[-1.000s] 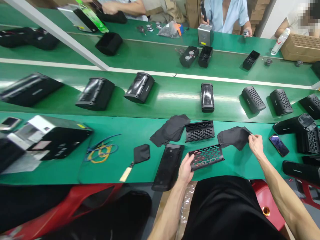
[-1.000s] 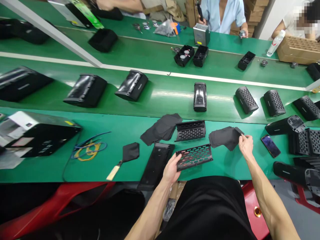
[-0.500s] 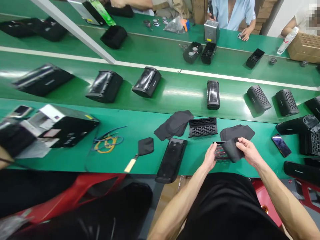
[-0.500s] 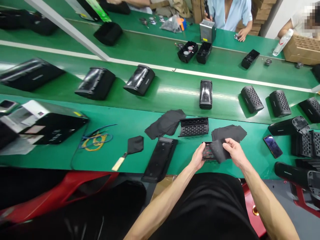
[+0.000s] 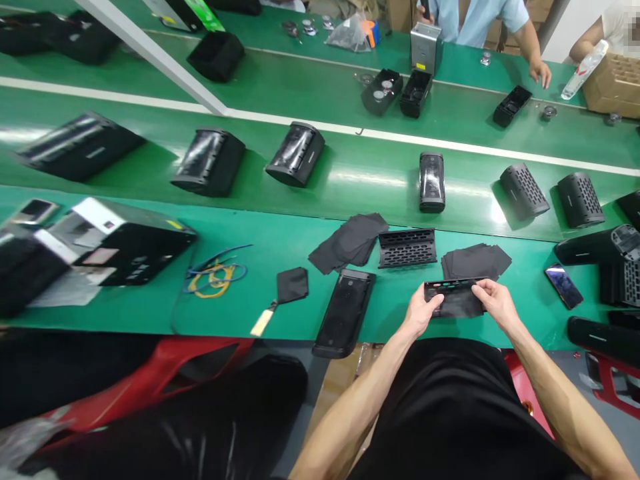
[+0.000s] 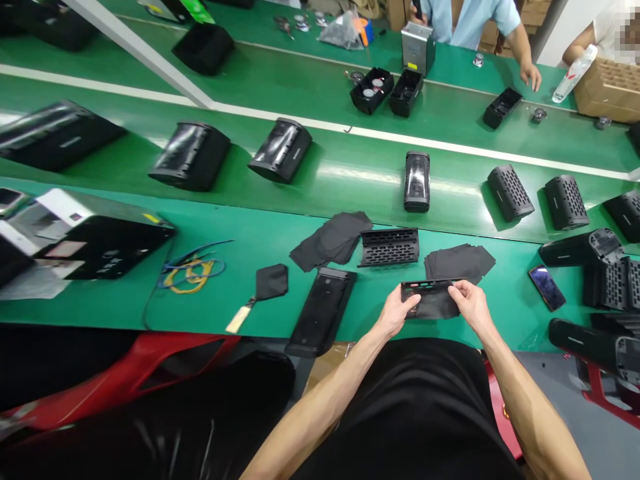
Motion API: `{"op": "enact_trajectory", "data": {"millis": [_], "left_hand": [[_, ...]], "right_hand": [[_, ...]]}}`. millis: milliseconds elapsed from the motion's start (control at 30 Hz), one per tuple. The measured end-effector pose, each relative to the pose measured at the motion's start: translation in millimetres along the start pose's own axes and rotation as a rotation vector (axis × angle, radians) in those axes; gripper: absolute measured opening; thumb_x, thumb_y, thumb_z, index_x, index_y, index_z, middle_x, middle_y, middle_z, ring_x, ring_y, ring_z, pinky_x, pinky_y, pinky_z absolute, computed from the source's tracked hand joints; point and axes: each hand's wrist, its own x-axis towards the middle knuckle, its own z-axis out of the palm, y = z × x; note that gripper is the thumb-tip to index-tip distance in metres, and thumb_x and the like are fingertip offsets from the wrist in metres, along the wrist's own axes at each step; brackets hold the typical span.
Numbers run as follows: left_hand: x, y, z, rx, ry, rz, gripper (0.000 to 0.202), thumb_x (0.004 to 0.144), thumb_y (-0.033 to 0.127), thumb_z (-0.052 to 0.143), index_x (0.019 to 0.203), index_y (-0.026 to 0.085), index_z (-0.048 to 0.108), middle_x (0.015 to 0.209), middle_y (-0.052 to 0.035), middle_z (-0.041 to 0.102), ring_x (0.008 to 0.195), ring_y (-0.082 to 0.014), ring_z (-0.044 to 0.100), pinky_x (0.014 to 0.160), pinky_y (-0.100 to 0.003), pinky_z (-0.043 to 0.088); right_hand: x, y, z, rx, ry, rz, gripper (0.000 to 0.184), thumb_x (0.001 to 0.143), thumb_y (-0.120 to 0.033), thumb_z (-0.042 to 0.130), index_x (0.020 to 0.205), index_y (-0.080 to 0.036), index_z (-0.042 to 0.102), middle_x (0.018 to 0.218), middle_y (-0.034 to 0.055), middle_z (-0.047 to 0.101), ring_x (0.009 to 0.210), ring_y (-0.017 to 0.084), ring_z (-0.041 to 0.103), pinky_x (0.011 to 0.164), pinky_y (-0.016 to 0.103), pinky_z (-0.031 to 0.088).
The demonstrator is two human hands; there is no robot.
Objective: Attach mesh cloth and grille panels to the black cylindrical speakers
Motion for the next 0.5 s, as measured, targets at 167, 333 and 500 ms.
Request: {"op": "enact_trajectory", "data": {"millis": [167,333,500], "left_hand": [[2.7,-3.1,-12.8,0.078,0.016,0.105,0.05,0.073,0.04,0.085,0.114,0.019,0.067,0.118,-0.01,0.074,0.112,-0.027,0.069,0.098,-0.038,0.056],[7.3,-5.0,-17.1,0.204,0.008,0.079,0.048,0.08,0.034,0.076,0.124,0.022,0.063,0.116,-0.0067,0.072,0.112,-0.0257,0.068,0.105,-0.039,0.053],[8.7,-3.2,-16.3,0.299,0.0,0.09,0.048,0.082,0.031,0.067,0.128,0.024,0.06,0.107,-0.0041,0.072,0.104,-0.0241,0.067,0.103,-0.039,0.052]], "right_hand": [[-2.8,-0.1,-24.8,-0.087,0.125,-0.043,0.051,0.071,-0.07,0.077,0.084,-0.021,0.07,0.068,0.0025,0.071,0.052,0.015,0.056,0.051,0.028,0.042],[-10.1,0.1,-24.9,-0.255,0.104,-0.061,0.049,0.079,-0.067,0.072,0.098,-0.022,0.072,0.074,0.0023,0.068,0.062,0.019,0.06,0.061,0.032,0.048],[-23.9,-0.8,-2.9,-0.624,0.111,-0.275,0.016,0.084,-0.042,0.072,0.084,-0.026,0.074,0.103,0.0087,0.07,0.104,0.03,0.067,0.093,0.042,0.054]]}}
